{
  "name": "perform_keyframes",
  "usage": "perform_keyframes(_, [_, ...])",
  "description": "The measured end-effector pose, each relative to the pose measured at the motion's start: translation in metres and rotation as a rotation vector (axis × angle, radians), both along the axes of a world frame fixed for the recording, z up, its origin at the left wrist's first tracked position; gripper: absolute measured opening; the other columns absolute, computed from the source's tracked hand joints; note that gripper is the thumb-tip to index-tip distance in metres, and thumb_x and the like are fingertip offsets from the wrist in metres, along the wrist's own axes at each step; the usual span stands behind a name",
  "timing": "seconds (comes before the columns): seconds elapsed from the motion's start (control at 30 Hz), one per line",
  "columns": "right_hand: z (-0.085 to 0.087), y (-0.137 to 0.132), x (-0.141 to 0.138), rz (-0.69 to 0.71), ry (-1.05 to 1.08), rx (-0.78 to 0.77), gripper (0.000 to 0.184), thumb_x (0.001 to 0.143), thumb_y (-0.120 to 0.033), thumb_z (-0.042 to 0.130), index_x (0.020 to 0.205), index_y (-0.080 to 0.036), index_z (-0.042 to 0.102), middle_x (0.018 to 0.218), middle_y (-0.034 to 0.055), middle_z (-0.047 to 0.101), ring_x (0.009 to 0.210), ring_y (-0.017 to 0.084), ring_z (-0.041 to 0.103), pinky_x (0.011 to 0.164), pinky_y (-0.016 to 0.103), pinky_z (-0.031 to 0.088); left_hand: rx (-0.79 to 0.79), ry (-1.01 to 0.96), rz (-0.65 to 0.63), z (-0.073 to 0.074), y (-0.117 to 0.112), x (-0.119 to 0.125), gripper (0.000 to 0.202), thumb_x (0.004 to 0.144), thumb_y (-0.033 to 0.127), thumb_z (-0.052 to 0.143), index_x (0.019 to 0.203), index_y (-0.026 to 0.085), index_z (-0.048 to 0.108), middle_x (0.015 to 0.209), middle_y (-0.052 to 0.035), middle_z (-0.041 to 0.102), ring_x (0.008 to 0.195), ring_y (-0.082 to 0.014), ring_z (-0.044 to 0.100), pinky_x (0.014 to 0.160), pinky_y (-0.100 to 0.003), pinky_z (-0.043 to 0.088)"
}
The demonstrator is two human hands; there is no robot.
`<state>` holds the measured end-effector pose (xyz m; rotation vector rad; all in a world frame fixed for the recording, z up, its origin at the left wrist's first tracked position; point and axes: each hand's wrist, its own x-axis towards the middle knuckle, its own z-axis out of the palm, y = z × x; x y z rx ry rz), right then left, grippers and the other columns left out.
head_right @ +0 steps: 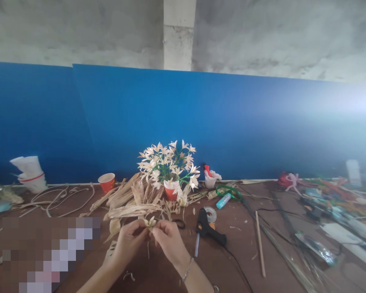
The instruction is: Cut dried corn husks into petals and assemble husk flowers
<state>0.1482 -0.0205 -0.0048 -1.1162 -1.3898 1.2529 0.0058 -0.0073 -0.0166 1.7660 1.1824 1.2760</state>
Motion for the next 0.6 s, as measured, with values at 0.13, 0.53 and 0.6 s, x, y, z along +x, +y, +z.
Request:
perform_keyframes(0.13, [0.005, -0.002, 0.001, -0.036, -0.027, -0.004, 0.021, 0.072, -0.028, 0.049, 0.054, -0.017, 0.048, 0.042, -0.0067, 0.04, 0.04, 0.006, 0.035, 0.041, 0.019, 0.027, 0.017, 0.017, 0.034, 0.005, -0.003, 0.002, 0.017, 0.073, 0.023, 0.055, 0.058, 0.018, 0.064, 0.056, -0.0015, 0.063, 0.054, -0.0144, 0.055, 0.054, -0.022, 0.043])
perform_keyframes(0.53, [0.005, -0.015, 0.001, -0.39, -0.755, 0.822, 0.01, 0.082, -0.019, 0.048, 0.082, -0.02, 0.058, 0.067, 0.0028, 0.064, 0.061, 0.015, 0.057, 0.06, 0.026, 0.037, 0.09, 0.164, 0.061, 0.001, -0.002, 0.0, 0.016, 0.074, 0.022, 0.055, 0.061, 0.019, 0.064, 0.06, -0.0022, 0.064, 0.057, -0.0154, 0.056, 0.058, -0.023, 0.041])
perform_keyframes(0.6, [0.003, -0.013, 0.0, -0.394, -0.796, 0.852, 0.013, 0.082, -0.015, 0.046, 0.08, -0.02, 0.058, 0.067, 0.0027, 0.064, 0.062, 0.016, 0.058, 0.06, 0.027, 0.036, 0.09, 0.171, 0.059, 0.003, -0.003, 0.001, 0.016, 0.074, 0.021, 0.055, 0.061, 0.019, 0.063, 0.059, -0.0017, 0.063, 0.056, -0.0149, 0.055, 0.056, -0.022, 0.039])
